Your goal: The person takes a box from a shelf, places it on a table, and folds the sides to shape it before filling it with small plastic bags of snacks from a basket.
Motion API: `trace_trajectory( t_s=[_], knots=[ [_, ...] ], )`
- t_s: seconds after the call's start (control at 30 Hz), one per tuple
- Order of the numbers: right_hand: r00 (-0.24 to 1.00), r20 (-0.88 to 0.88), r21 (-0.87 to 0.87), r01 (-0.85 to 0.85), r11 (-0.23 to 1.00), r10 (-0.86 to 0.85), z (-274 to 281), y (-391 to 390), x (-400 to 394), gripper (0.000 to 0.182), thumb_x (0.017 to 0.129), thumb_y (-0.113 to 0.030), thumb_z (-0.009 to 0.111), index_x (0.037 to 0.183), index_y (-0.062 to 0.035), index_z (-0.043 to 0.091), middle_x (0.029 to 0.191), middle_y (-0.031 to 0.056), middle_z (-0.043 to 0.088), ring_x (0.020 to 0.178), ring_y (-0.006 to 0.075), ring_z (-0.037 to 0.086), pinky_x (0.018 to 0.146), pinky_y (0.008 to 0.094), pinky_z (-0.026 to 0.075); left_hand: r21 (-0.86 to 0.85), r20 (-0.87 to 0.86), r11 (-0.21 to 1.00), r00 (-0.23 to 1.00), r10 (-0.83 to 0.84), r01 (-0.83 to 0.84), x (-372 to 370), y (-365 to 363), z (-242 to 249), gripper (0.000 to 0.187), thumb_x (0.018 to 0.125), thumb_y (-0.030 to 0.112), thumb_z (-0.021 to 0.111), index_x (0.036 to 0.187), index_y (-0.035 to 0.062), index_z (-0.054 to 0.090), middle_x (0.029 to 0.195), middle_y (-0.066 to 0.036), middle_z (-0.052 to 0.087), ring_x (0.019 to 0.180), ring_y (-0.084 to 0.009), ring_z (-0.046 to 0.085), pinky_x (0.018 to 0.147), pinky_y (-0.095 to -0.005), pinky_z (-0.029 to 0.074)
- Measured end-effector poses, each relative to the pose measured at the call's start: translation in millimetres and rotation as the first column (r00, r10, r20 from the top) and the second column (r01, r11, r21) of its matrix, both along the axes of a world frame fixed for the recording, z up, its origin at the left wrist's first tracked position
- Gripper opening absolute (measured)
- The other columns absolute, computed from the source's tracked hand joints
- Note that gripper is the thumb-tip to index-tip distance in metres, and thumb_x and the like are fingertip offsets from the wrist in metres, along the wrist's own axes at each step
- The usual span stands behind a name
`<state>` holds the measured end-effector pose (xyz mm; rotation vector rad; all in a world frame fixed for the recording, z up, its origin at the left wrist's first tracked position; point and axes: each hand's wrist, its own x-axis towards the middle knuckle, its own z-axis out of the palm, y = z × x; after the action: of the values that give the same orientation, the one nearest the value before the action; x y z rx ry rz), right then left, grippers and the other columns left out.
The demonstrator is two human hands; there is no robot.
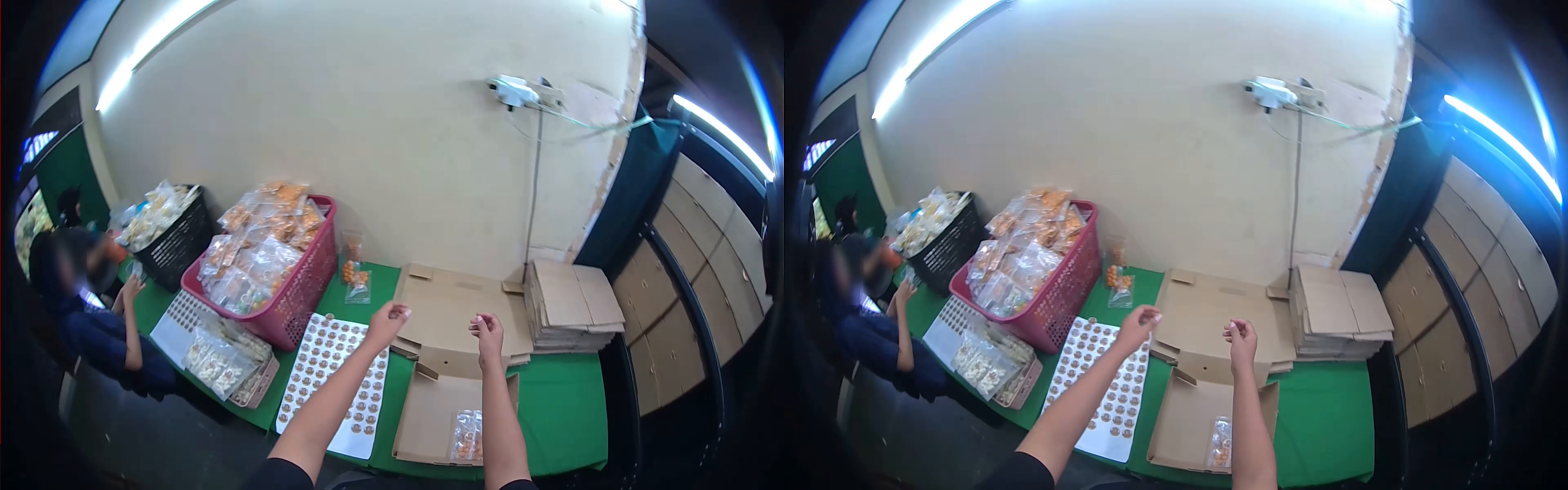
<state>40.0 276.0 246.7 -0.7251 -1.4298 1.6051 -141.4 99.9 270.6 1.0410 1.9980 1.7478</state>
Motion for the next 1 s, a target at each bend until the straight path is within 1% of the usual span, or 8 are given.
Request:
trace_trajectory(
  t_s=[0.13, 0.27, 0.33, 0.6, 0.8, 0.93, 0.97, 1.0],
  knots=[
    [0.996, -0.039, 0.049, -0.079, 0.996, 0.081, 31.5, -6.2, -58.9, 0.013, 0.087, -0.013, 0.054, 0.097, -0.0045, 0.054, 0.080, 0.0050, 0.060, 0.069, 0.0115, 0.057, 0.060, 0.0226, 0.044, 0.088, 0.114, 0.991, 0.989, 0.092, -0.102, -58.1, -40.4, 47.3, 0.022, 0.081, 0.018, 0.063, 0.097, 0.0030, 0.058, 0.083, -0.003, 0.058, 0.076, -0.0097, 0.055, 0.068, -0.0238, 0.046],
    [0.980, -0.087, 0.041, -0.178, 0.983, 0.181, 52.0, -27.6, -119.2, 0.014, 0.087, -0.013, 0.054, 0.097, -0.0043, 0.055, 0.081, 0.0053, 0.060, 0.069, 0.0113, 0.056, 0.061, 0.0228, 0.044, 0.082, 0.019, 0.980, 0.984, 0.178, -0.179, -111.3, -89.3, 76.5, 0.022, 0.082, 0.019, 0.063, 0.097, 0.0033, 0.058, 0.082, -0.002, 0.057, 0.076, -0.0087, 0.054, 0.065, -0.0229, 0.045],
    [0.968, -0.100, 0.054, -0.225, 0.973, 0.229, 64.5, -45.1, -149.5, 0.014, 0.087, -0.013, 0.054, 0.097, -0.0041, 0.055, 0.081, 0.0055, 0.060, 0.069, 0.0114, 0.056, 0.061, 0.0231, 0.044, 0.167, 0.160, 0.961, 0.968, 0.195, -0.221, -135.7, -110.4, 92.9, 0.021, 0.084, 0.019, 0.060, 0.100, 0.0054, 0.056, 0.084, -0.002, 0.059, 0.075, -0.0092, 0.056, 0.063, -0.0221, 0.044],
    [0.946, -0.067, 0.224, -0.296, 0.929, 0.317, 100.3, -119.9, -272.8, 0.014, 0.085, -0.013, 0.057, 0.094, -0.0016, 0.057, 0.079, 0.0052, 0.061, 0.070, 0.0105, 0.057, 0.066, 0.0243, 0.046, 0.178, 0.150, 0.944, 0.956, 0.253, -0.278, -289.3, -200.7, 117.8, 0.025, 0.086, 0.022, 0.057, 0.104, 0.0051, 0.054, 0.090, -0.006, 0.062, 0.075, -0.0117, 0.060, 0.064, -0.0220, 0.045],
    [0.927, -0.004, 0.286, -0.358, 0.889, 0.375, 90.7, -179.9, -380.5, 0.012, 0.084, -0.011, 0.057, 0.092, -0.0022, 0.059, 0.079, 0.0037, 0.062, 0.069, 0.0096, 0.057, 0.063, 0.0240, 0.046, 0.133, 0.157, 0.920, 0.924, 0.348, -0.369, -408.6, -242.6, 61.8, 0.023, 0.081, 0.017, 0.059, 0.100, 0.0036, 0.057, 0.085, -0.006, 0.062, 0.070, -0.0104, 0.058, 0.061, -0.0217, 0.045],
    [0.932, 0.231, 0.463, -0.357, 0.811, 0.279, 83.8, -220.3, -439.5, 0.015, 0.080, -0.010, 0.061, 0.093, -0.0025, 0.059, 0.080, 0.0046, 0.062, 0.071, 0.0122, 0.058, 0.063, 0.0249, 0.047, 0.014, -0.145, 0.946, 0.935, 0.322, -0.324, -434.2, -223.2, 25.9, 0.023, 0.075, 0.017, 0.064, 0.094, 0.0039, 0.060, 0.077, -0.007, 0.061, 0.070, -0.0148, 0.058, 0.063, -0.0282, 0.047],
    [0.906, 0.328, 0.575, -0.416, 0.704, 0.267, 76.6, -223.3, -452.6, 0.025, 0.074, -0.008, 0.065, 0.099, -0.0041, 0.058, 0.092, 0.0094, 0.061, 0.082, 0.0215, 0.059, 0.073, 0.0307, 0.048, -0.012, -0.225, 0.967, 0.943, 0.246, -0.255, -437.6, -215.6, 11.2, 0.025, 0.074, 0.017, 0.066, 0.096, 0.0047, 0.060, 0.075, -0.008, 0.061, 0.071, -0.0174, 0.059, 0.064, -0.0304, 0.047],
    [0.904, 0.337, 0.577, -0.420, 0.701, 0.264, 74.4, -227.7, -459.8, 0.025, 0.074, -0.008, 0.065, 0.099, -0.0041, 0.058, 0.092, 0.0094, 0.061, 0.082, 0.0215, 0.059, 0.073, 0.0307, 0.048, -0.007, -0.215, 0.967, 0.945, 0.246, -0.253, -431.7, -210.7, 9.4, 0.025, 0.074, 0.017, 0.066, 0.096, 0.0047, 0.060, 0.075, -0.008, 0.061, 0.071, -0.0174, 0.059, 0.064, -0.0304, 0.047]
  ],
)
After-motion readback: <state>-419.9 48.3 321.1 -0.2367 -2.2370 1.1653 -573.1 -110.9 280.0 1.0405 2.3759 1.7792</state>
